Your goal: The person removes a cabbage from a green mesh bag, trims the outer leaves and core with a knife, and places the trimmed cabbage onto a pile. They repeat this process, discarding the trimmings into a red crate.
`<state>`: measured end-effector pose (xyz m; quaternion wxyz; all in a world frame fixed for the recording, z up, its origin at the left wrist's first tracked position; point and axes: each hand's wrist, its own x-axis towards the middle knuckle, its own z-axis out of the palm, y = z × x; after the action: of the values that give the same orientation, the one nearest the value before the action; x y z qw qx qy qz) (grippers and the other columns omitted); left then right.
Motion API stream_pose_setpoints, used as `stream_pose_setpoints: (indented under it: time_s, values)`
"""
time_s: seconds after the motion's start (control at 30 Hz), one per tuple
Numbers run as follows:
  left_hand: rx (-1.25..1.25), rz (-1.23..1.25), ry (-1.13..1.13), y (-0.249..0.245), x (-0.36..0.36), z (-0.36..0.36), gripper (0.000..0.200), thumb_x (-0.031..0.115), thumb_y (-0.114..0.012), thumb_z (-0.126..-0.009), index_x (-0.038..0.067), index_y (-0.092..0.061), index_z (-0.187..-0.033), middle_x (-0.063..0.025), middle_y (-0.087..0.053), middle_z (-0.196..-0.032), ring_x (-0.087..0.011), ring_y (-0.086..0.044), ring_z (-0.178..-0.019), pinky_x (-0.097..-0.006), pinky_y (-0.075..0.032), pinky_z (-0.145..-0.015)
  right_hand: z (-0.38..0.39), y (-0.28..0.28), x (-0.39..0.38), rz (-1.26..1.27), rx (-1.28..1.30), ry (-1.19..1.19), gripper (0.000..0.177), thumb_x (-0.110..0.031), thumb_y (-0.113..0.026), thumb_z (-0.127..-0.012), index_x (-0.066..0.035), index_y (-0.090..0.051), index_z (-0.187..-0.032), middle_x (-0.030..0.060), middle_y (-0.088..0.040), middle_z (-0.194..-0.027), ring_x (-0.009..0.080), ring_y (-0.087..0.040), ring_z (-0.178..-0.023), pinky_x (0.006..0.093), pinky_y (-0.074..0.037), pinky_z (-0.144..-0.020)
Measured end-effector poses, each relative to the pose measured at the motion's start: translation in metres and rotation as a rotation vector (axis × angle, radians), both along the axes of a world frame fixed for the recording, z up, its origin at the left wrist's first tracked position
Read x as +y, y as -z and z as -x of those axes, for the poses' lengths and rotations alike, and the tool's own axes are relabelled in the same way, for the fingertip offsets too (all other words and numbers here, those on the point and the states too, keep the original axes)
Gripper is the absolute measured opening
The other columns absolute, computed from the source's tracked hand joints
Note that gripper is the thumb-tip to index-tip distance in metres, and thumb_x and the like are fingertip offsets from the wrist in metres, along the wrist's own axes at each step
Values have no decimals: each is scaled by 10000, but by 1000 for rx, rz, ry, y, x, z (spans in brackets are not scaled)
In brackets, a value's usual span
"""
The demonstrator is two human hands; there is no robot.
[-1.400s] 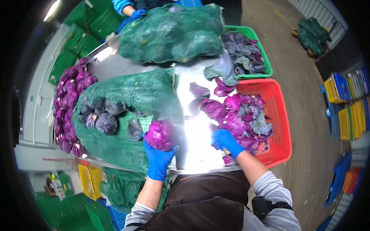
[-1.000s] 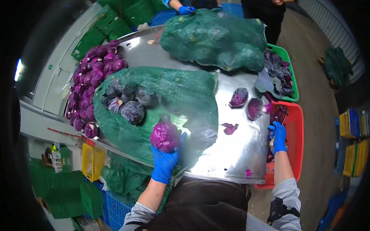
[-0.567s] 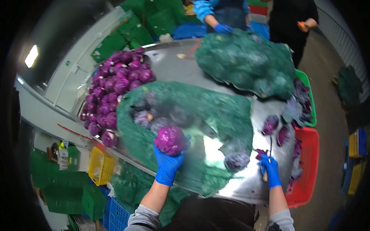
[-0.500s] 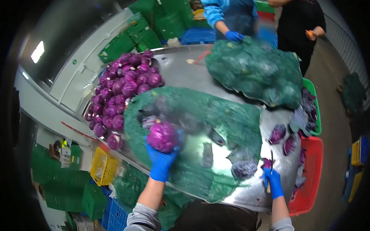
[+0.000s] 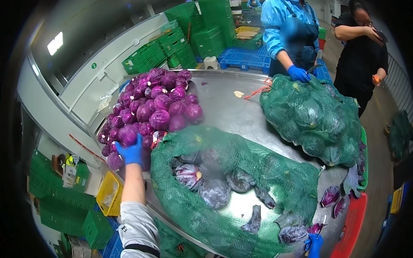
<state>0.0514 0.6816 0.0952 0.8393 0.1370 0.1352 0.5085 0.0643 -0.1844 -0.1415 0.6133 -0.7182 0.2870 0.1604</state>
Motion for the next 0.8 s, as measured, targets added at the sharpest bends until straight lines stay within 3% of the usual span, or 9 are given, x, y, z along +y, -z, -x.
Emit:
stream_pose_setpoints:
  time_s: [0.13, 0.2, 0.23, 0.3, 0.37, 0.5, 0.63, 0.73, 0.8]
  values:
    - [-73, -157, -85, -49, 69, -17, 659, 521, -537, -843, 118, -406, -1347, -94, -386, -1416, -336, -351, -1300, -566, -310, -1033, -3, -3, 4, 41, -14, 4, 120, -125, -535, -826, -30, -570, -762, 123, -581, -529, 172, -412, -278, 303, -316, -249]
    - [305, -622, -224, -62, 41, -36, 590, 452, -512, -886, 62, -431, -1321, -123, -445, -1370, -332, -399, -1274, -532, -361, -1015, 0, -5, 5, 67, -24, 27, 126, -130, -533, -828, -30, -571, -762, 116, -576, -523, 166, -412, -282, 296, -314, -257]
    - [308, -621, -215, -56, 34, -40, 590, 452, -512, -886, 62, -431, -1321, -123, -445, -1370, -332, -399, -1274, -532, -361, -1015, 1, -8, 8, 70, -19, 33, 126, -130, -533, -828, -30, -571, -762, 116, -576, -523, 166, -412, -282, 296, -314, -257]
    - [212, -589, 345, -39, 10, -44, 465, 379, -482, -918, 73, -502, -1268, -116, -523, -1296, -320, -511, -1169, -501, -454, -924, 3, -15, 14, 68, -33, 31, 137, -135, -532, -833, -34, -558, -745, 104, -568, -514, 158, -412, -287, 285, -313, -270]
    - [501, -672, 358, -18, -42, -55, 433, 370, -483, -918, 72, -551, -1225, -101, -575, -1234, -288, -587, -1061, -444, -516, -820, 1, -15, 17, 80, -49, 67, 126, -102, -539, -833, -45, -548, -721, 101, -556, -499, 151, -419, -286, 284, -306, -262]
    - [631, -761, 611, 4, -108, -60, 442, 321, -517, -907, 39, -526, -1247, -135, -603, -1174, -241, -635, -962, -336, -537, -762, 6, -12, 23, -183, -151, 160, 128, -100, -579, -822, -80, -543, -701, 47, -507, -501, 120, -419, -337, 262, -306, -314]
    - [782, -993, 761, -9, -186, -48, 351, 256, -529, -896, -21, -619, -1093, -127, -656, -1047, -190, -645, -877, -303, -516, -763, 7, -32, 32, -35, -60, 96, 81, -109, -573, -848, -55, -606, -798, 69, -561, -543, 121, -439, -345, 254, -323, -320]
    - [813, -1146, 1060, -43, -277, -25, 293, 199, -547, -860, -49, -650, -979, -103, -674, -905, -161, -641, -787, -274, -495, -756, 10, -37, 35, -39, -92, 50, 138, -131, -534, -882, -33, -625, -846, 85, -600, -572, 113, -450, -339, 245, -344, -317]
    - [836, -1251, 1360, -11, -301, -19, 291, 184, -589, -850, -23, -641, -1049, -76, -672, -937, -156, -636, -855, -277, -496, -783, 11, -45, 40, -41, -91, 41, 159, -137, -523, -892, -27, -632, -859, 80, -605, -578, 104, -452, -341, 238, -354, -319]
